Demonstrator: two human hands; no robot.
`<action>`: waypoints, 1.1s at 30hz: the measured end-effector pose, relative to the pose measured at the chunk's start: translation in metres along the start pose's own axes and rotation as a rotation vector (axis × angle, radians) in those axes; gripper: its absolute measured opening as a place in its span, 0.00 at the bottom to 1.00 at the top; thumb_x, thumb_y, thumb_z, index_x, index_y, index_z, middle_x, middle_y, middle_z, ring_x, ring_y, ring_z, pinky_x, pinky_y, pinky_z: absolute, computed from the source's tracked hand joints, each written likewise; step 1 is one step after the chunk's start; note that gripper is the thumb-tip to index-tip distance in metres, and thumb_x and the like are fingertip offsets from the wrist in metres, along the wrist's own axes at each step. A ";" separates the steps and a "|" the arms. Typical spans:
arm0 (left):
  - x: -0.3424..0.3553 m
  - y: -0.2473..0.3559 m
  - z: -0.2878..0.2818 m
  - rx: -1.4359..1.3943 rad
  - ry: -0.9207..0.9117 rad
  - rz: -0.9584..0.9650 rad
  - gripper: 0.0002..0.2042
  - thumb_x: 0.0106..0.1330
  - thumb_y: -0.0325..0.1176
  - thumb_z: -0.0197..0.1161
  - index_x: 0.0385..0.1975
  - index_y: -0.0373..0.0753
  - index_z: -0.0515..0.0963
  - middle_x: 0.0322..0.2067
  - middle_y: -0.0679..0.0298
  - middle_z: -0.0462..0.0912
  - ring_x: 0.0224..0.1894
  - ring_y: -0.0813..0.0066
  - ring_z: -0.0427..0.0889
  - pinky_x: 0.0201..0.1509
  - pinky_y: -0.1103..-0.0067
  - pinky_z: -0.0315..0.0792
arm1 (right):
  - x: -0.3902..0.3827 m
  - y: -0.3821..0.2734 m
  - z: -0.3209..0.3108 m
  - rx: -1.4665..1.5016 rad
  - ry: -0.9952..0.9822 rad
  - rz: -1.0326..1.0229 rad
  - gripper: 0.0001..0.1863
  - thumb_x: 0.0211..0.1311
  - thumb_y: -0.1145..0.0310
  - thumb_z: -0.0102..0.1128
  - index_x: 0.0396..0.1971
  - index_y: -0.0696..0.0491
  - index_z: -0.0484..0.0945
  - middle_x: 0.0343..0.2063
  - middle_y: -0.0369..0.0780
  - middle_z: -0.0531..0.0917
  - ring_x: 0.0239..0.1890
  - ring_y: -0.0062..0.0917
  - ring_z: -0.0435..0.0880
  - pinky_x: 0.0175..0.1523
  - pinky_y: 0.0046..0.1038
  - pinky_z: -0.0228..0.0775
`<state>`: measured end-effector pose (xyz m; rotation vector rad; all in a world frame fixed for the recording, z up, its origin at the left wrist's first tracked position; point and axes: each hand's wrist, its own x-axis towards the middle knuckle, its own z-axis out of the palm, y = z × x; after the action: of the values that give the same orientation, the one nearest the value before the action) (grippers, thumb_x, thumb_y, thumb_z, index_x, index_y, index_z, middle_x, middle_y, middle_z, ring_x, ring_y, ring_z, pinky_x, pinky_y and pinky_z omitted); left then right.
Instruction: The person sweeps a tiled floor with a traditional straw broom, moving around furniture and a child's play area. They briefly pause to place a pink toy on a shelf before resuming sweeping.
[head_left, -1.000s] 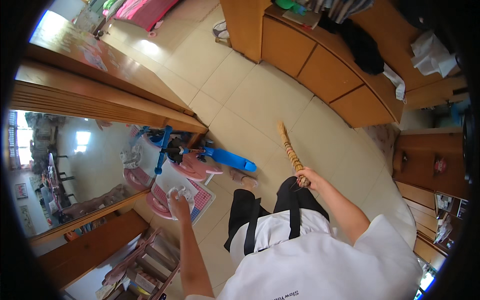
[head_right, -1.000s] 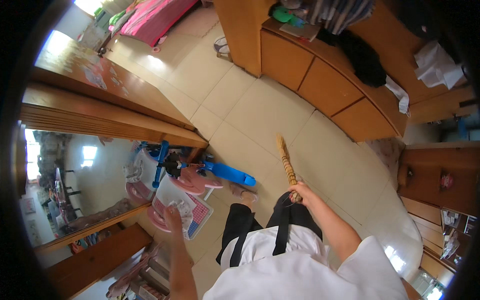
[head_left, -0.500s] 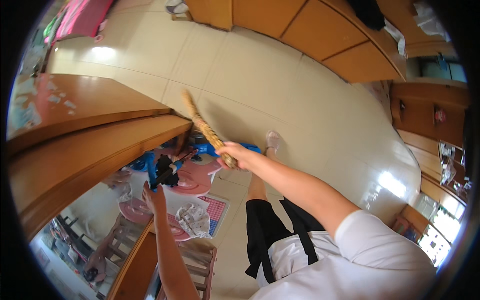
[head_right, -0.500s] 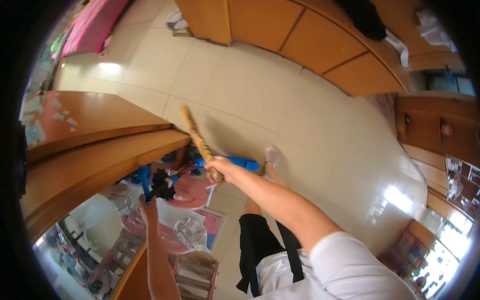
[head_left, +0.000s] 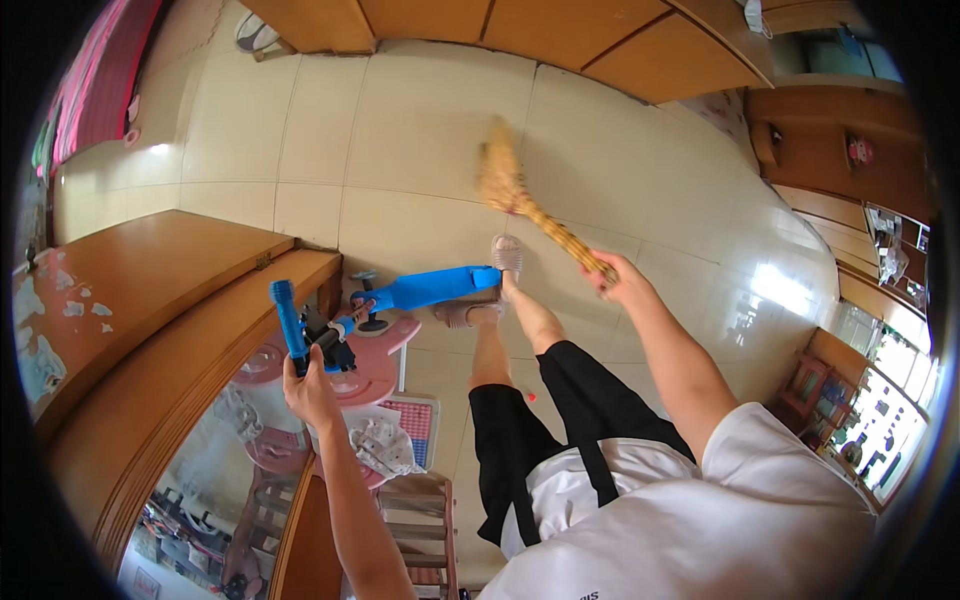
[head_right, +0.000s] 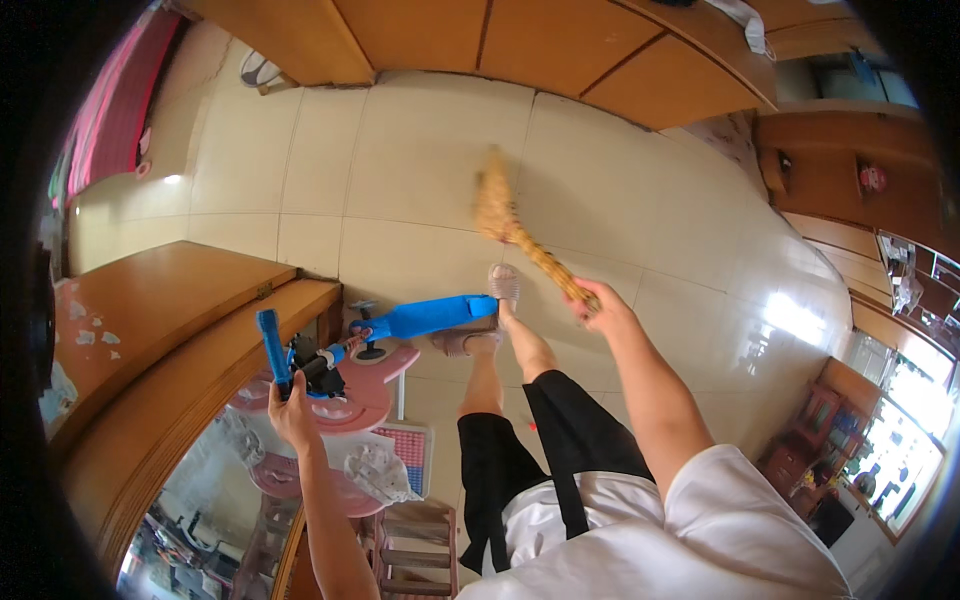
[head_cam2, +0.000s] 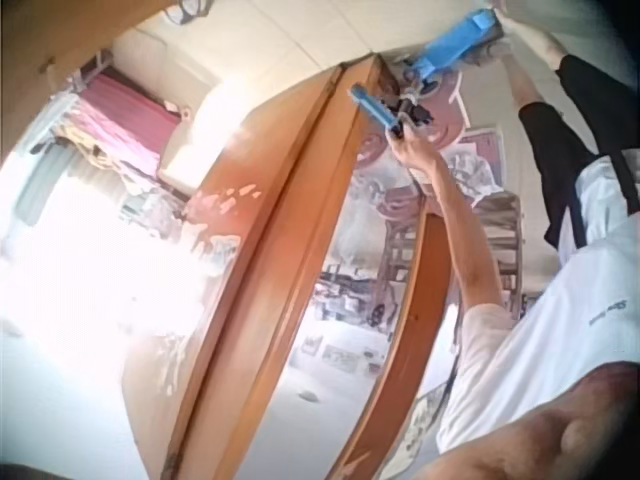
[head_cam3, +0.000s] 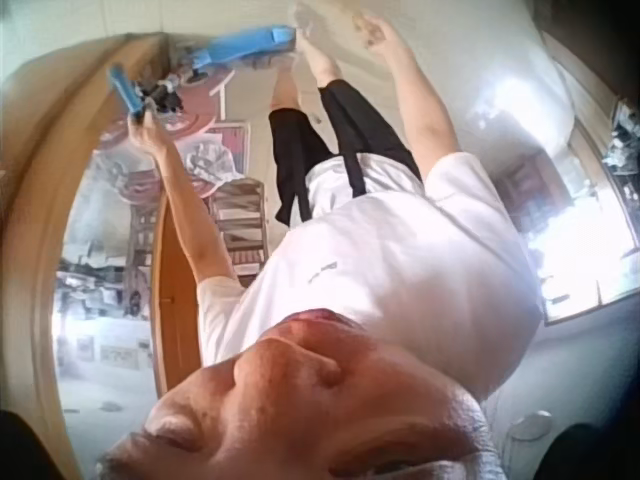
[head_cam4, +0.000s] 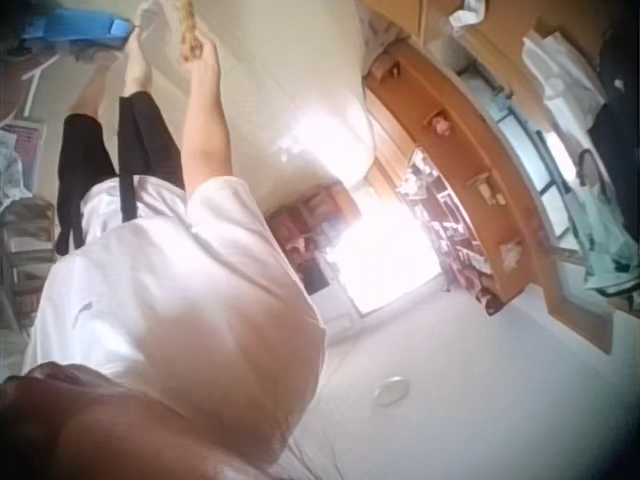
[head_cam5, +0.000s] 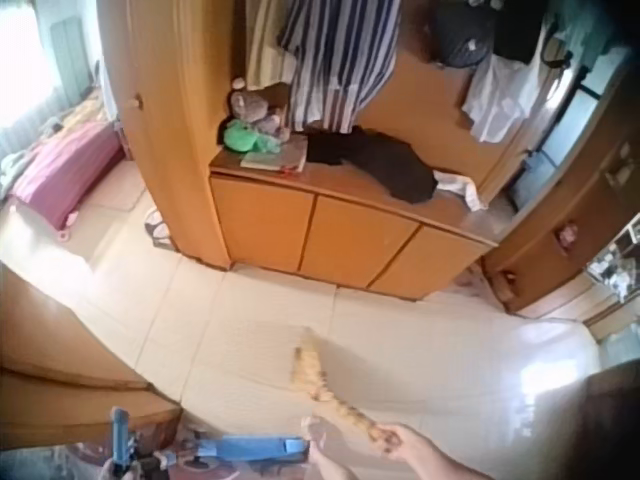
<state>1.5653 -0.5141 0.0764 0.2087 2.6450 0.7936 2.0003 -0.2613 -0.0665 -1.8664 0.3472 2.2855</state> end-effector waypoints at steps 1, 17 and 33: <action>-0.003 0.005 0.003 -0.062 0.004 0.019 0.11 0.56 0.39 0.64 0.29 0.37 0.77 0.20 0.70 0.75 0.22 0.83 0.68 0.26 0.81 0.62 | -0.017 0.000 -0.031 0.100 0.038 0.022 0.13 0.59 0.64 0.54 0.40 0.55 0.71 0.27 0.43 0.77 0.12 0.18 0.69 0.13 0.15 0.62; 0.092 -0.006 0.026 -0.194 0.104 -0.127 0.14 0.49 0.39 0.66 0.30 0.36 0.77 0.23 0.68 0.77 0.25 0.80 0.73 0.31 0.80 0.67 | -0.116 0.042 -0.125 -0.783 0.479 -0.112 0.12 0.50 0.68 0.57 0.34 0.56 0.74 0.15 0.39 0.74 0.11 0.22 0.70 0.13 0.22 0.63; -0.362 -0.094 0.082 0.204 0.001 -0.599 0.21 0.55 0.34 0.57 0.51 0.39 0.68 0.59 0.55 0.60 0.62 0.57 0.60 0.62 0.46 0.41 | -0.053 0.107 0.177 -2.551 0.038 -0.490 0.19 0.46 0.68 0.49 0.42 0.44 0.75 0.18 0.41 0.79 0.17 0.30 0.79 0.25 0.32 0.71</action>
<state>1.9266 -0.6393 0.0713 -0.5109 2.5641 0.3241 1.8152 -0.3122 0.0271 -1.2540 -3.6053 1.3042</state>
